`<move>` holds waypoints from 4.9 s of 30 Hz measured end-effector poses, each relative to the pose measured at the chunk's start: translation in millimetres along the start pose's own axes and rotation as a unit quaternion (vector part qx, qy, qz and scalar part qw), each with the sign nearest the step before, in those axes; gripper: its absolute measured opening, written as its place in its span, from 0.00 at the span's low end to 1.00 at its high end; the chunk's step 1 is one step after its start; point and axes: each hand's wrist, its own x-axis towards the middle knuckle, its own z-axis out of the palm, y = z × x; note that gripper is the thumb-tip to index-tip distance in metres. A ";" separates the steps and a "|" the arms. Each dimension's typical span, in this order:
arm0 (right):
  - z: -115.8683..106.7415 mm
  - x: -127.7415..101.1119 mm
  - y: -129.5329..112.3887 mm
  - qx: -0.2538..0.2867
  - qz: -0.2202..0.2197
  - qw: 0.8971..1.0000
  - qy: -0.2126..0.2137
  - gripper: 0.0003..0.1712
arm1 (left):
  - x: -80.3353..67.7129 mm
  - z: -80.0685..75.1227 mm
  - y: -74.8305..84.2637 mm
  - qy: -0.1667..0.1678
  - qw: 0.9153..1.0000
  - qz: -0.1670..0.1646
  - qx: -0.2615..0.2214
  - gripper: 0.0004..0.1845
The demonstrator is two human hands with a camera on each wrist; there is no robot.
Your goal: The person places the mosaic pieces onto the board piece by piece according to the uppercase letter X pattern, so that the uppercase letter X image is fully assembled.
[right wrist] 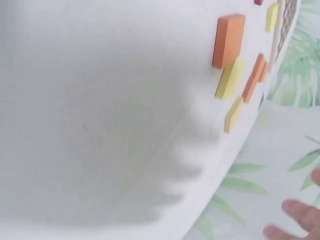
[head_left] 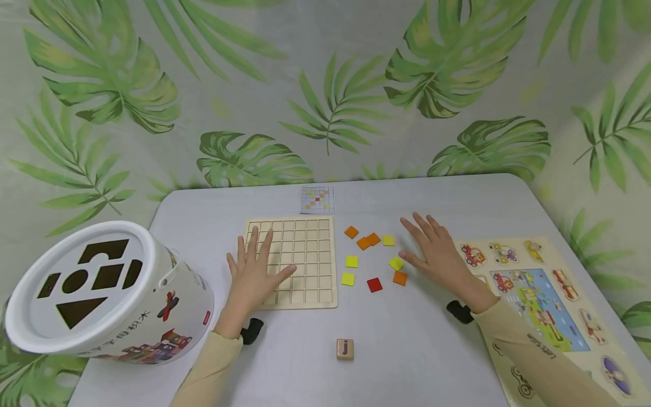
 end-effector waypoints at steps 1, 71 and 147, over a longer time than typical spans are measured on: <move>-0.1 0.2 -0.8 0.030 -0.005 1.000 -0.004 0.41 | -3.6 -0.6 -2.8 -0.004 1.000 -0.004 -0.011 0.52; 115.2 191.9 -181.9 0.237 -0.112 0.956 -0.132 0.14 | -60.9 16.9 -38.0 -0.022 0.988 -0.080 -0.127 0.59; 127.4 198.4 -206.3 0.055 -0.110 0.980 -0.153 0.15 | -54.6 16.2 -37.3 -0.047 0.992 -0.081 -0.084 0.61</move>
